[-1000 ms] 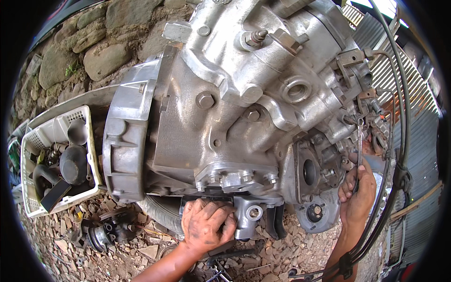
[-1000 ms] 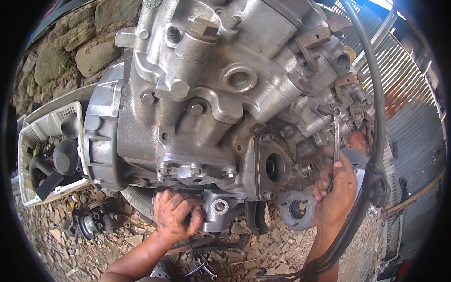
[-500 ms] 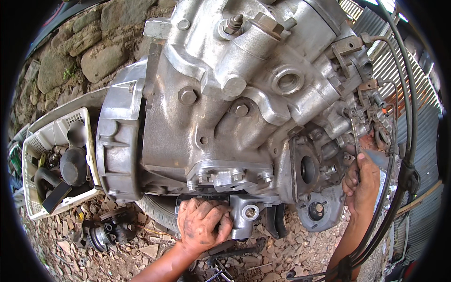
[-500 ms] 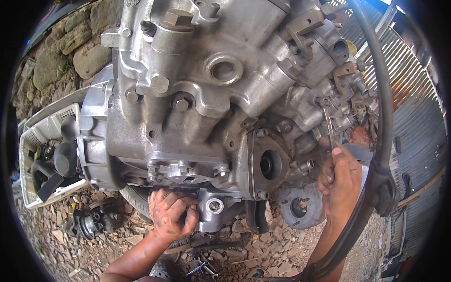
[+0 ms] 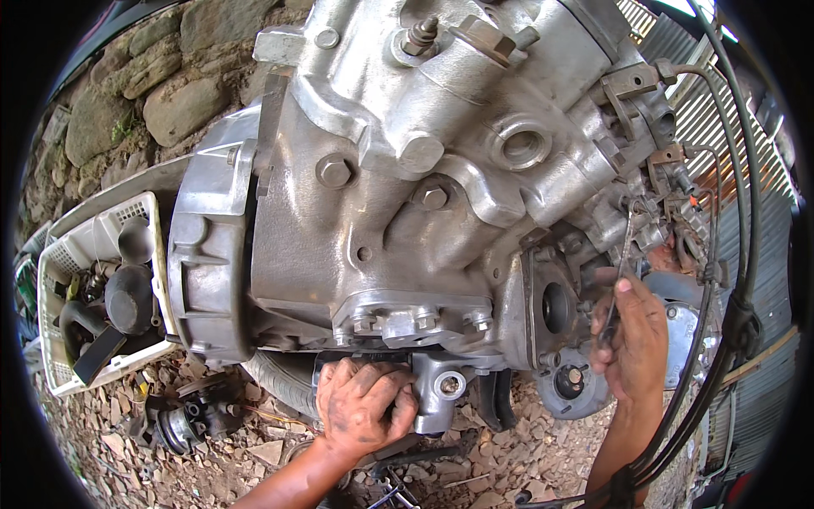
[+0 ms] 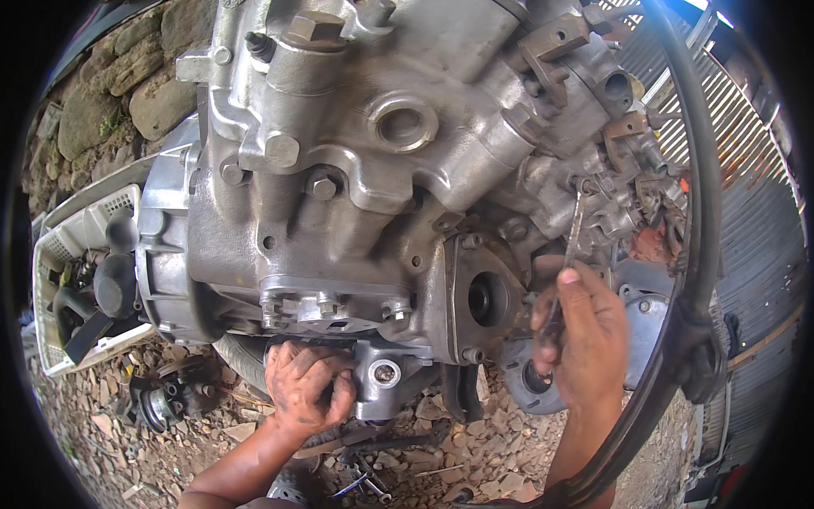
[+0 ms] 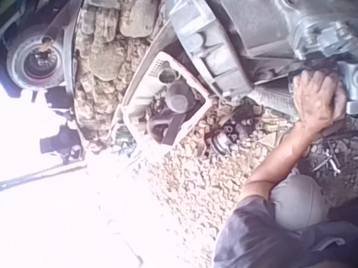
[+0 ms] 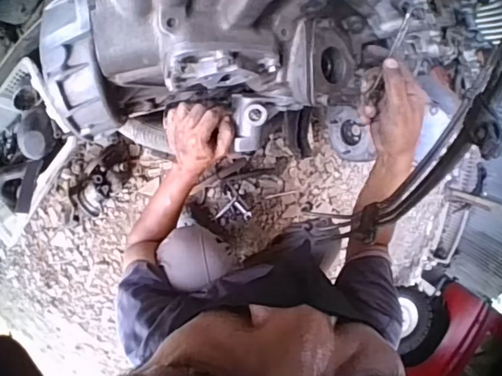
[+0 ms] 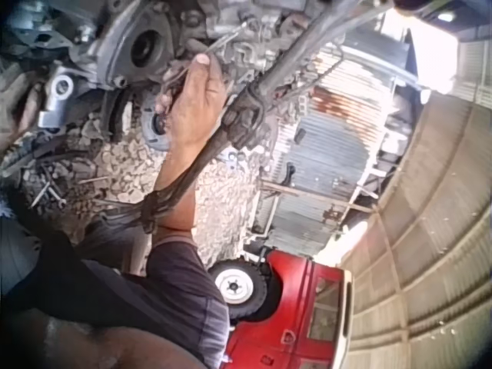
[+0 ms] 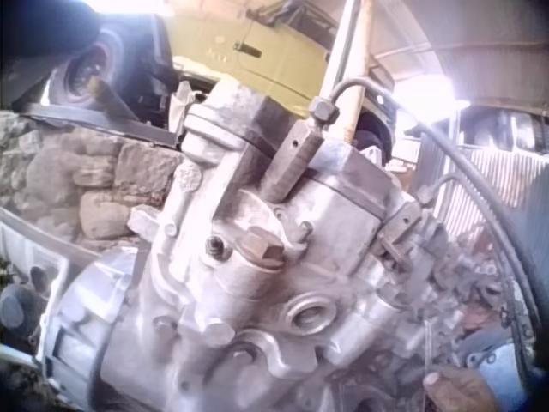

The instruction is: The person uses a wrench to tighten bolts on a disassembled engine block resting on a tire. The person systematically works on the cylinder head area, adjusting the tool and hand positions to reach different fasteners.

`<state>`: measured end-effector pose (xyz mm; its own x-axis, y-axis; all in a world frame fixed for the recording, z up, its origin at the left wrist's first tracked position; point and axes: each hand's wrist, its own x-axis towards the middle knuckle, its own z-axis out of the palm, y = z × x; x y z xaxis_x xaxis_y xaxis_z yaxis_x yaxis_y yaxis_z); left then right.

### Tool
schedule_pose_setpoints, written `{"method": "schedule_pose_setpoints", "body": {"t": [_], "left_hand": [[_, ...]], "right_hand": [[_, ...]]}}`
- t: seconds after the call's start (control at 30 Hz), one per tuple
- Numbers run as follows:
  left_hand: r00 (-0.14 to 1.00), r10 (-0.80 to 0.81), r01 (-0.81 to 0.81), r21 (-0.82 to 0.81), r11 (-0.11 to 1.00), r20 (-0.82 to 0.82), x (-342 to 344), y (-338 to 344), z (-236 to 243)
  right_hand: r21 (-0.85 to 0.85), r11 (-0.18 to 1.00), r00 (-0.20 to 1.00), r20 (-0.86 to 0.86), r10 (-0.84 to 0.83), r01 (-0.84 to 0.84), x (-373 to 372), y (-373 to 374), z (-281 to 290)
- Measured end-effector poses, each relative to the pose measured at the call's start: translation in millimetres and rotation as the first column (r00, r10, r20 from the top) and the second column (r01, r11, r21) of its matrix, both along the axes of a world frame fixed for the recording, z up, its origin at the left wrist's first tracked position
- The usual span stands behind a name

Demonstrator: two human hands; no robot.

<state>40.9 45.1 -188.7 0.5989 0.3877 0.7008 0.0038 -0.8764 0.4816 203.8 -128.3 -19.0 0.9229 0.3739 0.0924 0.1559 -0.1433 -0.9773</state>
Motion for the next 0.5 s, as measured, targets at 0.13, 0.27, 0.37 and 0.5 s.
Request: {"method": "schedule_pose_setpoints", "body": {"t": [0.13, 0.27, 0.37, 0.5], "left_hand": [[0.999, 0.034, -0.034, 0.018, 0.999, 0.027, -0.6, 0.6, -6.4], [0.999, 0.029, -0.031, 0.032, 0.999, 0.035, 2.1, -0.7, -4.7], [0.999, 0.042, -0.043, 0.037, 0.998, 0.014, 0.9, -0.2, -3.9], [0.999, 0.051, -0.05, 0.047, 0.998, -0.017, -1.8, -1.4, -3.5]], "right_hand": [[0.348, 0.903, 0.893, -0.275, 0.356, -0.253, -10.9, 39.8, 13.2], [0.671, 0.644, 0.714, -0.241, 0.657, -0.366, 9.1, 58.7, 18.0], [0.777, 0.428, 0.549, -0.128, 0.826, -0.462, 24.2, 55.3, 11.1], [0.755, 0.399, 0.539, -0.072, 0.84, -0.521, 20.2, 48.2, 4.9]]}}
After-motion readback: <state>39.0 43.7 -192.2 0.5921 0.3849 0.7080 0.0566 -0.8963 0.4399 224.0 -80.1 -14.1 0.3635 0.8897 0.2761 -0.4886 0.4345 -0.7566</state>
